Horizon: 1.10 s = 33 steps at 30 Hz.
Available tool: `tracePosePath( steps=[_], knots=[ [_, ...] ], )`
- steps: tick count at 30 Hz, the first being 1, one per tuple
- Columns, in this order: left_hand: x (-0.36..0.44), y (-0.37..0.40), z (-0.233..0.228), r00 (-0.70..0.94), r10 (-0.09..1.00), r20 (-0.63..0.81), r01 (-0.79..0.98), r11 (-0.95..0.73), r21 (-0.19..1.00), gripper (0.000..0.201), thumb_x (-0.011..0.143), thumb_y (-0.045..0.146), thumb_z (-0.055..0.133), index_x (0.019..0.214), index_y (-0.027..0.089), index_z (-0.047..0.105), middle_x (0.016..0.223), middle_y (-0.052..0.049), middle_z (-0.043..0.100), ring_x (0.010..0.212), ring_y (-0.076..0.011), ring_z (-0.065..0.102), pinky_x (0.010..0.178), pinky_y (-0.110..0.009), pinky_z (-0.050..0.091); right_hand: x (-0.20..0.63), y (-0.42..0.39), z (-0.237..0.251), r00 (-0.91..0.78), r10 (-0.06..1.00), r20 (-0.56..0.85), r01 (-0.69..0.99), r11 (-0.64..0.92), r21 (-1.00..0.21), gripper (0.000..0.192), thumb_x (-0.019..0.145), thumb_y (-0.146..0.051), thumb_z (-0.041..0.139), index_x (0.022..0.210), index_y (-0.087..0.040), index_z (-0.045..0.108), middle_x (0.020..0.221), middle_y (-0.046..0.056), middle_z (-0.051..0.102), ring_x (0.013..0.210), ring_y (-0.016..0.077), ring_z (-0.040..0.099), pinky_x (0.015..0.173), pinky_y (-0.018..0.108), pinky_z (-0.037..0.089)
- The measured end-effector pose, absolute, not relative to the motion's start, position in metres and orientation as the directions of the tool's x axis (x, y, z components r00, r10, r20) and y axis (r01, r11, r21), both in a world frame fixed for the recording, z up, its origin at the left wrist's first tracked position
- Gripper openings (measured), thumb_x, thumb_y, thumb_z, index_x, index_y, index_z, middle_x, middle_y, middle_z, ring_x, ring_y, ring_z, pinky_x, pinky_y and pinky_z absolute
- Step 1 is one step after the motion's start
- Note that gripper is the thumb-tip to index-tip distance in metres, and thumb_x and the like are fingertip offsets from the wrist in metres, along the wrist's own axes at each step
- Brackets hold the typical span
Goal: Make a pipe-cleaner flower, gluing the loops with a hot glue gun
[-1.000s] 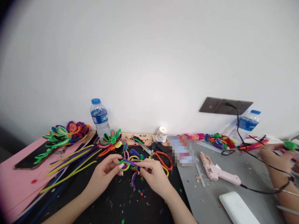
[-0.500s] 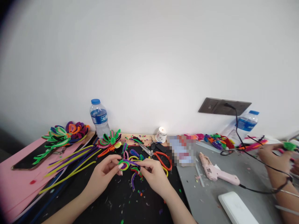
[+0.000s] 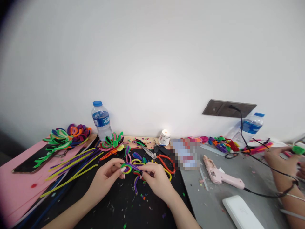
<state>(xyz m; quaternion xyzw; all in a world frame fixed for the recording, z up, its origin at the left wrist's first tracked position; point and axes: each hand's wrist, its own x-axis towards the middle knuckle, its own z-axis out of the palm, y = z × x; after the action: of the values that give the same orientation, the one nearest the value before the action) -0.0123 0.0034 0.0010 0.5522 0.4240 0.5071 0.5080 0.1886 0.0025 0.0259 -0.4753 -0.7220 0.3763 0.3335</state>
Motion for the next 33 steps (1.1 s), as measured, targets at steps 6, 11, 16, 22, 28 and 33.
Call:
tracePosePath(
  steps=[6,11,16,22,28,33],
  knots=[
    [-0.0128,0.0025,0.0000,0.126,0.985,0.121,-0.057,-0.114,0.992,0.013,0.076,0.024,0.059,0.088,0.020,0.059,0.069,0.004,0.054,0.056,-0.0130,0.060,0.057,-0.026,0.050,0.1887,0.0029,0.0285,-0.332,0.937,0.113,0.439,0.259,-0.860,0.031,0.077,-0.009,0.050,0.096,-0.021,0.072,0.077,0.004,0.066,0.067,0.0149,0.056,0.060,0.025,0.042],
    [-0.0129,0.0022,0.0001,0.123,0.983,0.140,-0.046,-0.135,0.990,0.016,0.076,0.023,0.058,0.092,0.020,0.060,0.070,0.003,0.054,0.056,-0.0130,0.060,0.058,-0.026,0.051,0.1868,0.0025,0.0282,-0.335,0.936,0.106,0.434,0.253,-0.865,0.031,0.078,-0.010,0.050,0.096,-0.022,0.072,0.074,0.003,0.064,0.067,0.0148,0.056,0.060,0.024,0.042],
    [-0.0137,0.0018,-0.0011,0.148,0.972,0.181,0.000,-0.183,0.983,0.015,0.078,0.023,0.056,0.092,0.020,0.061,0.071,0.001,0.057,0.057,-0.0133,0.060,0.058,-0.026,0.050,0.1863,0.0032,0.0264,-0.330,0.938,0.107,0.441,0.253,-0.861,0.031,0.078,-0.010,0.050,0.097,-0.021,0.071,0.075,0.004,0.065,0.066,0.0148,0.057,0.061,0.024,0.043],
    [-0.0136,0.0030,-0.0004,0.146,0.968,0.205,0.032,-0.211,0.977,0.014,0.078,0.026,0.056,0.089,0.020,0.063,0.073,0.001,0.055,0.057,-0.0137,0.060,0.056,-0.026,0.050,0.1867,0.0029,0.0252,-0.340,0.934,0.113,0.468,0.272,-0.841,0.032,0.078,-0.008,0.049,0.097,-0.022,0.071,0.074,0.003,0.066,0.065,0.0143,0.056,0.058,0.023,0.042],
    [-0.0132,0.0035,0.0003,0.142,0.975,0.170,0.020,-0.175,0.984,0.014,0.079,0.026,0.056,0.089,0.019,0.062,0.071,0.001,0.056,0.056,-0.0135,0.060,0.057,-0.026,0.050,0.1873,0.0018,0.0263,-0.352,0.929,0.117,0.466,0.282,-0.839,0.033,0.078,-0.008,0.049,0.099,-0.023,0.070,0.074,0.002,0.064,0.065,0.0140,0.055,0.057,0.022,0.040],
    [-0.0140,0.0053,-0.0023,0.122,0.986,0.112,-0.036,-0.109,0.993,0.016,0.077,0.027,0.058,0.090,0.018,0.062,0.068,0.001,0.056,0.056,-0.0141,0.060,0.057,-0.027,0.051,0.1879,0.0015,0.0284,-0.369,0.920,0.130,0.458,0.302,-0.836,0.029,0.081,-0.013,0.049,0.099,-0.022,0.070,0.075,0.002,0.065,0.065,0.0141,0.056,0.058,0.023,0.041]
  ],
)
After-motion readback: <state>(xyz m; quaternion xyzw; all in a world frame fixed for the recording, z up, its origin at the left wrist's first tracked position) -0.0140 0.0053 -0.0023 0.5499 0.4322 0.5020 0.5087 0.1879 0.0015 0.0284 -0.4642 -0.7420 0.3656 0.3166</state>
